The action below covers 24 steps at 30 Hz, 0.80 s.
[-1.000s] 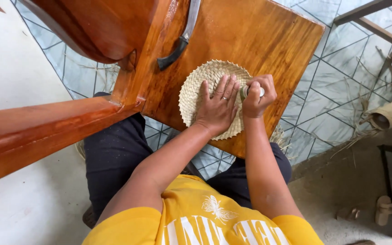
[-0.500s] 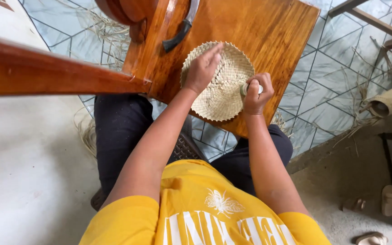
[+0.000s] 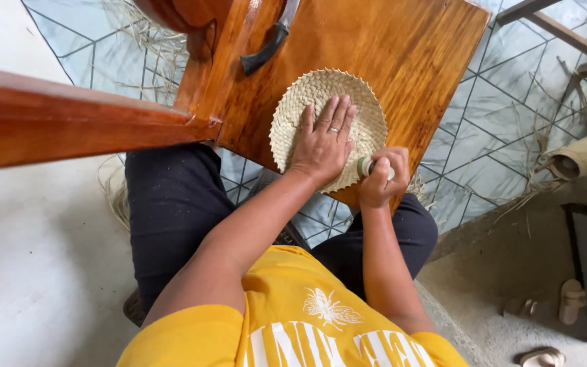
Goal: Trimming the edges of a woven fan with a knife and smoothing the surface by rubbing it with a small bottle.
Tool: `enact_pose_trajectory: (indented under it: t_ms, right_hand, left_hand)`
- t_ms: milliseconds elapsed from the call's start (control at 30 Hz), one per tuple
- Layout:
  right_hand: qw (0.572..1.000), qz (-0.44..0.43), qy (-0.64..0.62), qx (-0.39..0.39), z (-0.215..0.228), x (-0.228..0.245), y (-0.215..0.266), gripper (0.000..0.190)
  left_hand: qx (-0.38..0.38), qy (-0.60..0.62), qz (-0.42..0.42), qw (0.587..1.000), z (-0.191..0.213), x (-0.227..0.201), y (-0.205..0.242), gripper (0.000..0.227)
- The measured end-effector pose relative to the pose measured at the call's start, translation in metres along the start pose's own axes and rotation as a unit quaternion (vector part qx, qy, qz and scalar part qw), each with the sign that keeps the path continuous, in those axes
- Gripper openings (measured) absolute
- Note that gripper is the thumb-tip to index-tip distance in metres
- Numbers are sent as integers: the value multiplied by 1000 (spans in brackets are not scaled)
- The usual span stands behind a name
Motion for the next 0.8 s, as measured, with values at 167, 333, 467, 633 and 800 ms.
enact_pose_trajectory:
  t_ms: [167, 333, 467, 633, 800]
  right_hand:
    - [1000, 25, -19, -2, -32, -36, -44, 32]
    - [996, 79, -42, 22, -74, -51, -84, 29]
    - [995, 58, -61, 43, -84, -57, -94, 28]
    - [995, 44, -63, 57, -68, -57, -84, 26]
    - [993, -47, -51, 95, -27, 1, -50, 21]
  left_hand:
    - [50, 16, 6, 999, 8, -3, -5, 72]
    - [111, 24, 13, 993, 20, -1, -14, 69]
    - [195, 34, 21, 980, 24, -1, -17, 70]
    - [98, -23, -80, 992, 8, 27, -24, 71]
    - [-101, -32, -181, 978, 29, 65, -41, 49]
Point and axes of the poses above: each hand's wrist, its own y-axis away from the middle knuckle, its own z-axis out of the back of the hand, x = y × z, the point moved 4 cm from there along -y, towards the middle knuckle, and after that the axes turned 6 degrees about y, right-handed, at the moved point
